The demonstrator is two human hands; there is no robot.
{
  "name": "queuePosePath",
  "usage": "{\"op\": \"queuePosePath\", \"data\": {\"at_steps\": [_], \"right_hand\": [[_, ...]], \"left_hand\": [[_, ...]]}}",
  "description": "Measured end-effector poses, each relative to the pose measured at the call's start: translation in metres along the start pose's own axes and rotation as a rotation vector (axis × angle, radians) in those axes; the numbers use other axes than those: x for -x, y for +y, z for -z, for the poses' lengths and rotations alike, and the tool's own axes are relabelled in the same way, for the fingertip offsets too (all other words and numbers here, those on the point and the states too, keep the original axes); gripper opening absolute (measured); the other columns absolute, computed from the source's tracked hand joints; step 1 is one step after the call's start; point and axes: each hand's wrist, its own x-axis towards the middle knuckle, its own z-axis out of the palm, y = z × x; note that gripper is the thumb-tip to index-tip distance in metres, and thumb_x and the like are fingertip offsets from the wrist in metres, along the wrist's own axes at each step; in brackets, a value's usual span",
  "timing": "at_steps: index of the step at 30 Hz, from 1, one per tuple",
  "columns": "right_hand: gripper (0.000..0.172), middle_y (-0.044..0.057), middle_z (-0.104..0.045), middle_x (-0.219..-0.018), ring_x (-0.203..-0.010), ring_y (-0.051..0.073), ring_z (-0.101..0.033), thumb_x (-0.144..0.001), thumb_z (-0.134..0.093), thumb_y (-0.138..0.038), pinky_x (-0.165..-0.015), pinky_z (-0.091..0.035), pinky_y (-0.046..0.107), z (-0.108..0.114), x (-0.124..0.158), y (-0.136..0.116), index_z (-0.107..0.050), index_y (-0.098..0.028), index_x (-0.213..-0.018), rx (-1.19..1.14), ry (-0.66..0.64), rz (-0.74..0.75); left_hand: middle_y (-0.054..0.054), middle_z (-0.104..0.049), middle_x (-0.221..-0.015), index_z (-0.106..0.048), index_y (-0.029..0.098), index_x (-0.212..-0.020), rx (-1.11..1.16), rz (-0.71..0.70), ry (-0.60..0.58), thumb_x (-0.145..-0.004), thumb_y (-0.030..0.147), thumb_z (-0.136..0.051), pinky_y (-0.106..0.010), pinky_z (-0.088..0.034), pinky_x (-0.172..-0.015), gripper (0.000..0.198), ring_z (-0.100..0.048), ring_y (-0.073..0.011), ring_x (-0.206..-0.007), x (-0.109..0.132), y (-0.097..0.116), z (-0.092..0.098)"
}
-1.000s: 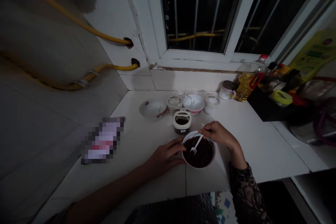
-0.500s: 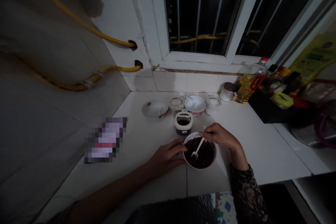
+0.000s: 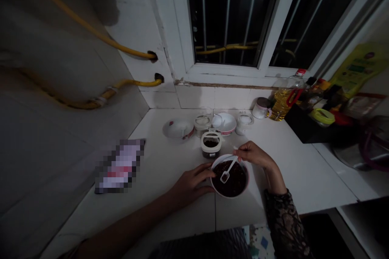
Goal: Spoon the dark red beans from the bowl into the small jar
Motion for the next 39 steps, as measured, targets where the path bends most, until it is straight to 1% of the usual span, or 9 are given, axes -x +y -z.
{"op": "queuePosePath", "data": {"at_steps": [11, 16, 19, 21, 25, 27, 30, 33, 39], "right_hand": [[0.054, -0.010, -0.024, -0.039, -0.039, 0.004, -0.017, -0.063, -0.063, -0.067, -0.040, -0.011, 0.021, -0.002, -0.001, -0.004, -0.050, -0.016, -0.050, -0.152, 0.119, -0.007], [0.054, -0.009, -0.027, -0.039, -0.037, 0.005, -0.018, -0.066, -0.059, -0.070, -0.038, -0.014, 0.023, -0.010, -0.012, -0.013, -0.049, -0.018, -0.053, -0.249, 0.471, 0.097], [0.054, -0.004, -0.037, -0.043, -0.040, 0.009, -0.030, -0.076, -0.051, -0.067, -0.041, -0.023, 0.025, -0.022, -0.015, -0.022, -0.055, -0.017, -0.056, -0.065, 0.757, 0.257], [0.053, 0.001, -0.050, -0.051, -0.047, 0.012, -0.042, -0.085, -0.045, -0.060, -0.048, -0.032, 0.026, -0.030, -0.015, -0.026, -0.061, -0.016, -0.062, 0.156, 0.850, 0.393], [0.045, 0.008, -0.061, -0.060, -0.055, 0.015, -0.052, -0.093, -0.043, -0.044, -0.060, -0.037, 0.027, -0.041, -0.013, -0.028, -0.064, -0.016, -0.066, 0.660, 0.749, 0.600], [0.043, 0.008, -0.061, -0.058, -0.054, 0.015, -0.052, -0.094, -0.044, -0.041, -0.060, -0.037, 0.028, -0.040, -0.011, -0.028, -0.064, -0.017, -0.065, 0.745, 0.731, 0.636], [0.042, 0.007, -0.061, -0.061, -0.056, 0.015, -0.052, -0.093, -0.044, -0.043, -0.059, -0.038, 0.027, -0.030, -0.002, -0.026, -0.064, -0.017, -0.067, 0.557, 0.799, 0.604], [0.045, 0.001, -0.051, -0.053, -0.051, 0.013, -0.044, -0.088, -0.047, -0.051, -0.053, -0.035, 0.026, -0.013, 0.009, -0.021, -0.056, -0.018, -0.058, 0.262, 0.796, 0.446], [0.050, -0.003, -0.032, -0.052, -0.051, 0.009, -0.030, -0.084, -0.050, -0.055, -0.049, -0.027, 0.023, -0.005, 0.015, -0.009, -0.044, -0.017, -0.051, 0.303, 0.303, 0.276]], "left_hand": [[-0.011, -0.058, -0.121, -0.058, 0.020, -0.104, -0.004, -0.006, 0.031, -0.087, 0.049, -0.055, -0.030, -0.053, -0.089, 0.033, -0.060, -0.0214, -0.112, 0.001, -0.003, -0.004], [-0.011, -0.059, -0.120, -0.059, 0.020, -0.105, -0.015, -0.006, 0.038, -0.086, 0.046, -0.059, -0.030, -0.053, -0.089, 0.032, -0.060, -0.0218, -0.112, 0.001, -0.004, -0.004], [-0.012, -0.059, -0.120, -0.059, 0.019, -0.104, -0.009, -0.016, 0.046, -0.085, 0.045, -0.060, -0.030, -0.053, -0.090, 0.032, -0.060, -0.0219, -0.113, 0.000, -0.002, -0.003], [-0.012, -0.059, -0.120, -0.059, 0.019, -0.104, -0.011, -0.029, 0.049, -0.085, 0.045, -0.061, -0.030, -0.053, -0.090, 0.032, -0.060, -0.0221, -0.112, 0.000, -0.001, -0.002], [-0.012, -0.060, -0.119, -0.059, 0.019, -0.103, -0.009, -0.011, 0.046, -0.085, 0.044, -0.061, -0.031, -0.053, -0.090, 0.031, -0.061, -0.0217, -0.110, 0.000, 0.000, -0.001], [-0.012, -0.059, -0.119, -0.059, 0.019, -0.102, -0.001, -0.003, 0.047, -0.085, 0.045, -0.061, -0.031, -0.053, -0.090, 0.031, -0.061, -0.0218, -0.111, 0.000, 0.001, -0.001], [-0.011, -0.059, -0.120, -0.059, 0.020, -0.103, 0.007, 0.001, 0.037, -0.085, 0.046, -0.061, -0.031, -0.053, -0.090, 0.032, -0.061, -0.0218, -0.111, -0.001, 0.001, 0.000], [-0.011, -0.058, -0.122, -0.059, 0.020, -0.103, 0.005, 0.005, 0.029, -0.085, 0.047, -0.060, -0.031, -0.052, -0.091, 0.033, -0.060, -0.0217, -0.112, -0.001, 0.000, 0.000], [-0.009, -0.057, -0.125, -0.058, 0.022, -0.106, -0.019, 0.019, -0.009, -0.086, 0.045, -0.060, -0.031, -0.052, -0.092, 0.031, -0.059, -0.0206, -0.114, -0.001, -0.002, -0.001]]}}
